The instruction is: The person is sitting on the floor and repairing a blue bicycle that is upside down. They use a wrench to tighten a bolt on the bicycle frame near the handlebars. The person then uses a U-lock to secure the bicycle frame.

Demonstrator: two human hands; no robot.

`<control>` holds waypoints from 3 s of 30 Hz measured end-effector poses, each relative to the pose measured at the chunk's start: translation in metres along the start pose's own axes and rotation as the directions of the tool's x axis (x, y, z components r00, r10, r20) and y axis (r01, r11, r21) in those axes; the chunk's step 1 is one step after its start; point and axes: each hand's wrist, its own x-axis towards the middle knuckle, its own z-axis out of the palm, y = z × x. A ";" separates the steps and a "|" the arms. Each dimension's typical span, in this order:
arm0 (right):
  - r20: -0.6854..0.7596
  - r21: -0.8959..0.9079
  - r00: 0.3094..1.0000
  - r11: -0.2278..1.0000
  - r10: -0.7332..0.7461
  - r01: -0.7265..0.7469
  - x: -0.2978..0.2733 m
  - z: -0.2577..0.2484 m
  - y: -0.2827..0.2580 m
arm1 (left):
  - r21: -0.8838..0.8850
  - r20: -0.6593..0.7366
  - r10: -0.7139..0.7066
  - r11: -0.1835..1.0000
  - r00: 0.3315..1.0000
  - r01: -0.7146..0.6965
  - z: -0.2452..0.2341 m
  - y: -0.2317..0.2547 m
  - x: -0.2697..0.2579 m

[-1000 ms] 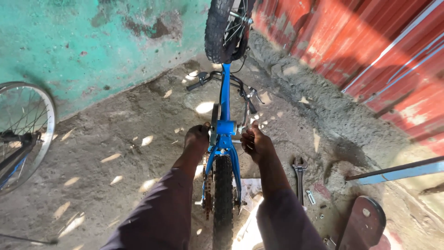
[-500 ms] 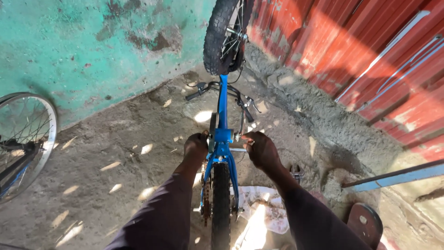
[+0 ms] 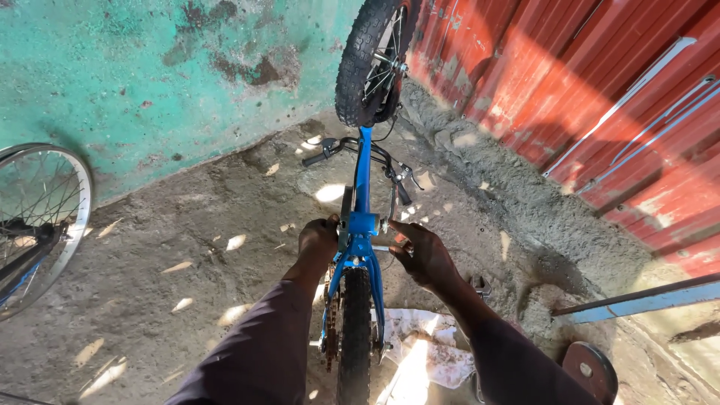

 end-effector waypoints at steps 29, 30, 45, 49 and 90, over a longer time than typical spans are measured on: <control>0.111 -0.050 0.972 0.978 0.205 -0.200 0.026 0.020 0.014 | -0.099 0.741 -0.178 0.924 0.647 0.368 -0.113 0.011 0.048; 0.107 0.007 0.970 0.976 0.218 -0.220 0.026 0.022 0.015 | -0.110 0.765 -0.190 0.903 0.615 0.416 -0.116 0.010 0.050; -0.054 -0.185 0.957 0.939 0.284 -0.289 0.007 0.016 0.004 | -0.056 0.647 -0.113 0.979 0.754 0.195 -0.095 0.007 0.025; -0.156 0.074 0.934 0.947 0.321 -0.313 0.027 0.031 0.015 | -0.011 0.608 -0.089 0.993 0.789 0.121 -0.099 0.009 0.024; 0.390 0.838 0.728 0.111 0.564 -0.534 0.053 0.045 0.068 | -0.033 0.574 -0.133 0.982 0.808 0.185 -0.076 0.009 0.023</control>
